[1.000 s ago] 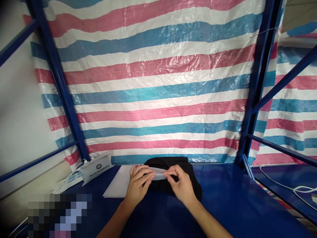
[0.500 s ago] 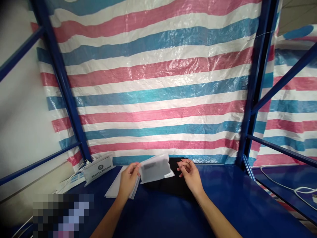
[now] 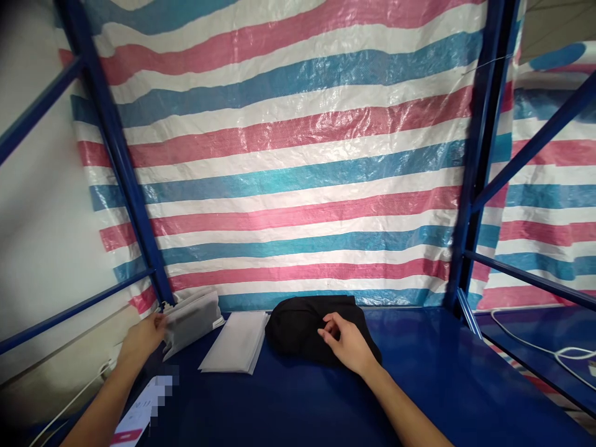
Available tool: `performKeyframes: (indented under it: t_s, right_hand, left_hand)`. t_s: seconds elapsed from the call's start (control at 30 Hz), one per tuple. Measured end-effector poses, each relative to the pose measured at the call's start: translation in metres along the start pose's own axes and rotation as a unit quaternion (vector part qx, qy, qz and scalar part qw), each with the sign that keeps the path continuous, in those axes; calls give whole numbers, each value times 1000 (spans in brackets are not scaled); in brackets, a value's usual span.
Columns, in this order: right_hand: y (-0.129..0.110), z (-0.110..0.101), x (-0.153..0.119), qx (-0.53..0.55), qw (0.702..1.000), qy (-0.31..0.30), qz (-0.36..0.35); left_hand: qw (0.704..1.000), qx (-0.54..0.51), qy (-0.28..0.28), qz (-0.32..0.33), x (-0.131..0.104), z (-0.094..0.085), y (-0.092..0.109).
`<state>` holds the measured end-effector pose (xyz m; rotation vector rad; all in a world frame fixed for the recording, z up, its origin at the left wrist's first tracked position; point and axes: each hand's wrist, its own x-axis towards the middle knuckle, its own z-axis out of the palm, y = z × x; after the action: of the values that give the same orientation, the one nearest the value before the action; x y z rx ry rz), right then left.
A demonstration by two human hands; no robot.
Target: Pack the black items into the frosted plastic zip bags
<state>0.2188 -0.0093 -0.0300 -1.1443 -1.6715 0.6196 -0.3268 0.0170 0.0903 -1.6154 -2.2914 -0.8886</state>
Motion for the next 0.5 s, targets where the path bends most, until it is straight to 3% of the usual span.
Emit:
performKeyframes:
  t_s: [0.1,0.17,0.2,0.27,0.33,0.37,0.43,0.5]
  right_hand:
    - [-6,0,-6,-95,994,-52,-33]
    - [-11,1,-9,-125,987,-82,-57]
    - [-14,2,-11,-135,983,-97,-71]
    - [-19,5,-14,-151,976,-120,-100]
    - [-23,9,-16,-161,971,-131,-120]
    - [-24,11,-16,-165,970,-131,-125]
    - [-24,17,-16,-173,968,-126,-130]
    - [-22,23,-16,-180,967,-118,-134]
  left_hand:
    - [994,63,69,59,-20,4,22]
    - [978,67,123,153,-40,12,55]
    - [971,42,118,202,-53,18,74]
    - [947,-42,1,318,-80,34,114]
    - [886,-109,-155,423,-110,54,149]
    - [856,-128,-200,460,-124,64,163]
    - [828,-145,-234,489,-146,82,185]
    - [827,-149,-230,491,-157,94,197]
